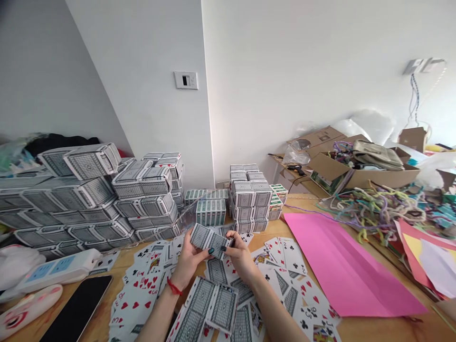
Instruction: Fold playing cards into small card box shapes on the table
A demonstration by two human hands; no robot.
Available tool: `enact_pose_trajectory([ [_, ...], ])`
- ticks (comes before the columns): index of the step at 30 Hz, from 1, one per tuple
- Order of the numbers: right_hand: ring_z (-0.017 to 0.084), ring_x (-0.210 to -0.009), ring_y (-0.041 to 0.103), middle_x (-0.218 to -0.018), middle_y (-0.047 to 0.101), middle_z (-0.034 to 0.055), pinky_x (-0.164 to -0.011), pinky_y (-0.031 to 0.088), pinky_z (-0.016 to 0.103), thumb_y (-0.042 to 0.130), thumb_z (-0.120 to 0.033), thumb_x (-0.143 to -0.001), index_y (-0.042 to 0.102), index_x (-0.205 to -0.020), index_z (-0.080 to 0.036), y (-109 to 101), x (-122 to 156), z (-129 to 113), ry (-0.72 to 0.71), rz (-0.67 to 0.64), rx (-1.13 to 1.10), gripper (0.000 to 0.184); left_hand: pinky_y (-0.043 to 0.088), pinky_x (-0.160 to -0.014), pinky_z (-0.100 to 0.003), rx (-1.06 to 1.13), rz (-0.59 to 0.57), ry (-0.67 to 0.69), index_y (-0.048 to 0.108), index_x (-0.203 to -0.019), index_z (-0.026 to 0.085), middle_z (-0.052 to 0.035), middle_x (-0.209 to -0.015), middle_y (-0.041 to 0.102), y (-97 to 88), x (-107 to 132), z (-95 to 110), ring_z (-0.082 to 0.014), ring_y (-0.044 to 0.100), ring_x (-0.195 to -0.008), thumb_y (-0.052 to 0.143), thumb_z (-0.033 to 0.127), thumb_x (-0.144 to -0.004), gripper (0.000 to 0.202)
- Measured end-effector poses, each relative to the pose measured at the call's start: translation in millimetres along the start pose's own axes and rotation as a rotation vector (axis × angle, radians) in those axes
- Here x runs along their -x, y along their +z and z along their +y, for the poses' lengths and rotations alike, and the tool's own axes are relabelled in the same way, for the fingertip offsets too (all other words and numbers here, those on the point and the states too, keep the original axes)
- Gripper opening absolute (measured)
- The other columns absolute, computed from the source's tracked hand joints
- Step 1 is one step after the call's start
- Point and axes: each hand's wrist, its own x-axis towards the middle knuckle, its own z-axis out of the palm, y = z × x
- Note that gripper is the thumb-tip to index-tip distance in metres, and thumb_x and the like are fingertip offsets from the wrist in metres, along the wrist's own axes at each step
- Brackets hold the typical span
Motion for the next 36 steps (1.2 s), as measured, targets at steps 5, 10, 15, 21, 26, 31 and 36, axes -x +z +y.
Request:
enact_pose_trajectory([
  [5, 0.014, -0.065, 0.048, -0.076, 0.049, -0.0013, -0.06, 0.04, 0.025, 0.063, -0.021, -0.06, 0.044, -0.089, -0.026, -1.8, -1.1, 0.1, -0.009, -0.006, 0.033, 0.035, 0.053, -0.066, -0.034, 0.006, -0.011, 0.011, 0.024, -0.122, 0.027, -0.0064, -0.1, 0.057, 3.6, 2.8, 2.1, -0.0199, 0.06, -0.081, 0.067, 0.02, -0.063, 0.073],
  [10, 0.014, -0.072, 0.049, -0.086, 0.048, -0.0002, -0.066, 0.041, 0.026, 0.062, -0.022, -0.064, 0.047, -0.093, -0.027, -5.2, -3.1, 2.9, -0.023, -0.054, 0.039, 0.033, 0.054, -0.063, -0.038, 0.053, 0.062, 0.039, 0.007, -0.129, 0.037, -0.0039, -0.099, 0.056, 13.9, 7.5, 7.0, -0.0156, 0.06, -0.068, 0.066, 0.016, -0.063, 0.091],
  [15, 0.015, -0.076, 0.049, -0.091, 0.046, 0.0002, -0.068, 0.043, 0.027, 0.062, -0.024, -0.065, 0.047, -0.095, -0.027, -5.3, -4.5, 4.7, -0.082, -0.052, 0.103, 0.033, 0.053, -0.066, -0.038, 0.093, 0.08, 0.043, 0.004, -0.13, 0.038, -0.0044, -0.103, 0.056, 14.8, 8.0, 4.7, -0.0163, 0.061, -0.073, 0.065, 0.016, -0.065, 0.092],
  [21, 0.015, -0.082, 0.048, -0.094, 0.046, 0.0022, -0.073, 0.043, 0.028, 0.057, -0.03, -0.072, 0.043, -0.101, -0.027, -4.8, -5.4, -0.3, -0.23, 0.031, 0.411, 0.033, 0.053, -0.07, -0.032, 0.226, 0.089, -0.031, 0.029, -0.123, 0.031, -0.0042, -0.105, 0.054, 0.0, -4.7, -10.0, -0.0157, 0.061, -0.078, 0.066, 0.016, -0.064, 0.07],
  [26, 0.021, -0.099, 0.045, -0.104, 0.046, 0.0062, -0.082, 0.041, 0.036, 0.058, -0.026, -0.071, 0.035, -0.114, -0.027, 1.3, -0.1, -10.7, -0.325, 0.016, 0.758, 0.049, 0.051, -0.072, -0.033, 0.314, -0.09, -0.133, 0.046, -0.105, 0.022, -0.0045, -0.096, 0.059, -3.6, -6.1, -12.2, -0.0147, 0.061, -0.075, 0.063, 0.023, -0.07, 0.039],
  [31, 0.025, -0.108, 0.042, -0.113, 0.044, 0.0078, -0.088, 0.039, 0.041, 0.065, -0.028, -0.065, 0.03, -0.122, -0.029, 10.7, 6.1, -18.0, -0.33, -0.054, 0.925, 0.067, 0.051, -0.07, -0.035, 0.28, -0.162, -0.17, 0.039, -0.112, 0.026, -0.005, -0.099, 0.06, -0.1, -1.0, -12.0, -0.0172, 0.062, -0.077, 0.063, 0.023, -0.07, 0.049],
  [36, 0.023, -0.114, 0.038, -0.117, 0.043, 0.0078, -0.098, 0.03, 0.043, 0.06, -0.035, -0.071, 0.023, -0.128, -0.026, 2.9, 0.7, -21.3, -0.374, -0.058, 0.867, 0.068, 0.046, -0.083, -0.041, 0.348, -0.058, -0.04, 0.041, -0.113, 0.026, -0.005, -0.103, 0.061, -9.3, -6.5, -11.0, -0.0214, 0.061, -0.089, 0.062, 0.024, -0.07, 0.048],
])
